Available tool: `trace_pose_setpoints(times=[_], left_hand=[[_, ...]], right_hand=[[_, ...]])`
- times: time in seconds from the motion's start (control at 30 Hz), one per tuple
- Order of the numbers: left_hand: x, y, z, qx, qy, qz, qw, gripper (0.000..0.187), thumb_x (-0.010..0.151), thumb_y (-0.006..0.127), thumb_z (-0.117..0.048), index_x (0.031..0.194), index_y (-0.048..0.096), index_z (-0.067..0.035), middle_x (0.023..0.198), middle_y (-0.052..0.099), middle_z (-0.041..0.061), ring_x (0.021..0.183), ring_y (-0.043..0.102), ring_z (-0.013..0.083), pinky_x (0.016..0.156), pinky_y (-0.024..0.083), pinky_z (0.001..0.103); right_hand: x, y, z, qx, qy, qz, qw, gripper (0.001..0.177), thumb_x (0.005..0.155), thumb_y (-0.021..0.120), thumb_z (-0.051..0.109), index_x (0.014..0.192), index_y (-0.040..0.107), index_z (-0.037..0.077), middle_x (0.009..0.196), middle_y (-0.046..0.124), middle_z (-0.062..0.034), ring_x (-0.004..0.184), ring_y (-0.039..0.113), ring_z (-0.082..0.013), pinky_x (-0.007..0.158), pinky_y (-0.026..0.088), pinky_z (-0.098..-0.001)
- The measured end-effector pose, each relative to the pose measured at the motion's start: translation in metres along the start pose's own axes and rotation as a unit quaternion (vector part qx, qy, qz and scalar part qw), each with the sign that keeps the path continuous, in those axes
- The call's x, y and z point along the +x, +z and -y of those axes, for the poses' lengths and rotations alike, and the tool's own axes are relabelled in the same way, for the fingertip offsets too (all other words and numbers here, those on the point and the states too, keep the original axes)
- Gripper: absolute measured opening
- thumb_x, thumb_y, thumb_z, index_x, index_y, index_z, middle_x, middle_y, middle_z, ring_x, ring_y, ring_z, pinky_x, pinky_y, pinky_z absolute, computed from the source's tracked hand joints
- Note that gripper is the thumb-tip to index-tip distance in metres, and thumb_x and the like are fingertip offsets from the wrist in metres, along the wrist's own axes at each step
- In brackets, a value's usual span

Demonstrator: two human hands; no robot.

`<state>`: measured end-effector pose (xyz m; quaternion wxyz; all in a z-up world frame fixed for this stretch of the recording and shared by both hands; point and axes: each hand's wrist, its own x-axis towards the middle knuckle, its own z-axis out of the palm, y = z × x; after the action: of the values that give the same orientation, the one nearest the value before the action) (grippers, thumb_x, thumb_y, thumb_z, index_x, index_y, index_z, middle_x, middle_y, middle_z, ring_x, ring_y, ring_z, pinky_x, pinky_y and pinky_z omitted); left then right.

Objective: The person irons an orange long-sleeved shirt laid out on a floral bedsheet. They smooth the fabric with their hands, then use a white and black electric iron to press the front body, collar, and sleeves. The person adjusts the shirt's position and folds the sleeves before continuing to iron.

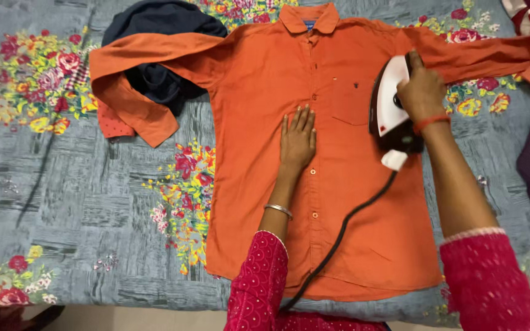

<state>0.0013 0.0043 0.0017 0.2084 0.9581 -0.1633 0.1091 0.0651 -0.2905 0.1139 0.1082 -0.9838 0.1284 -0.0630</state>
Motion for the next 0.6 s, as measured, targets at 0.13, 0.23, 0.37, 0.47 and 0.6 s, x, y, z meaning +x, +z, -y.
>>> trace_pose_setpoints(times=[0.13, 0.23, 0.37, 0.47, 0.6], left_hand=[[0.002, 0.005, 0.0, 0.011, -0.003, 0.005, 1.0, 0.055, 0.101, 0.048, -0.026, 0.153, 0.046, -0.009, 0.165, 0.037, 0.005, 0.155, 0.028, 0.0217, 0.129, 0.013, 0.051], [-0.001, 0.008, 0.002, 0.006, 0.001, -0.005, 1.0, 0.054, 0.102, 0.048, -0.026, 0.154, 0.046, -0.011, 0.165, 0.037, 0.005, 0.155, 0.028, 0.0219, 0.129, 0.013, 0.051], [0.0, 0.008, 0.001, 0.017, 0.009, -0.007, 1.0, 0.054, 0.102, 0.048, -0.026, 0.153, 0.046, -0.01, 0.165, 0.037, 0.005, 0.155, 0.029, 0.0221, 0.128, 0.014, 0.051], [-0.003, 0.008, 0.002, 0.016, 0.01, -0.012, 1.0, 0.054, 0.102, 0.048, -0.026, 0.153, 0.046, -0.01, 0.165, 0.037, 0.005, 0.154, 0.029, 0.0221, 0.128, 0.014, 0.051], [0.0, 0.015, 0.006, 0.02, -0.001, 0.005, 1.0, 0.052, 0.103, 0.048, -0.027, 0.153, 0.047, -0.011, 0.165, 0.038, 0.005, 0.155, 0.03, 0.0218, 0.129, 0.015, 0.051]], right_hand=[[-0.037, -0.009, -0.021, -0.006, -0.01, 0.023, 1.0, 0.071, 0.092, 0.065, 0.02, 0.16, 0.046, 0.022, 0.099, 0.066, -0.0377, 0.095, 0.065, -0.0555, 0.082, 0.052, -0.0621], [-0.03, -0.005, -0.023, -0.004, -0.022, 0.003, 1.0, 0.069, 0.092, 0.067, 0.022, 0.158, 0.047, 0.023, 0.102, 0.068, -0.0354, 0.097, 0.065, -0.0551, 0.083, 0.052, -0.0627], [0.005, -0.002, -0.019, 0.006, 0.002, -0.011, 1.0, 0.068, 0.092, 0.063, 0.017, 0.158, 0.048, 0.023, 0.104, 0.068, -0.0353, 0.098, 0.065, -0.0546, 0.082, 0.053, -0.0631], [-0.005, -0.004, -0.023, 0.006, -0.011, -0.013, 1.0, 0.071, 0.09, 0.064, 0.017, 0.158, 0.048, 0.023, 0.103, 0.067, -0.0367, 0.097, 0.065, -0.0549, 0.084, 0.052, -0.0618], [-0.052, -0.017, -0.048, 0.002, -0.019, 0.001, 1.0, 0.072, 0.089, 0.067, 0.018, 0.158, 0.049, 0.024, 0.103, 0.067, -0.0373, 0.096, 0.064, -0.056, 0.084, 0.052, -0.062]])
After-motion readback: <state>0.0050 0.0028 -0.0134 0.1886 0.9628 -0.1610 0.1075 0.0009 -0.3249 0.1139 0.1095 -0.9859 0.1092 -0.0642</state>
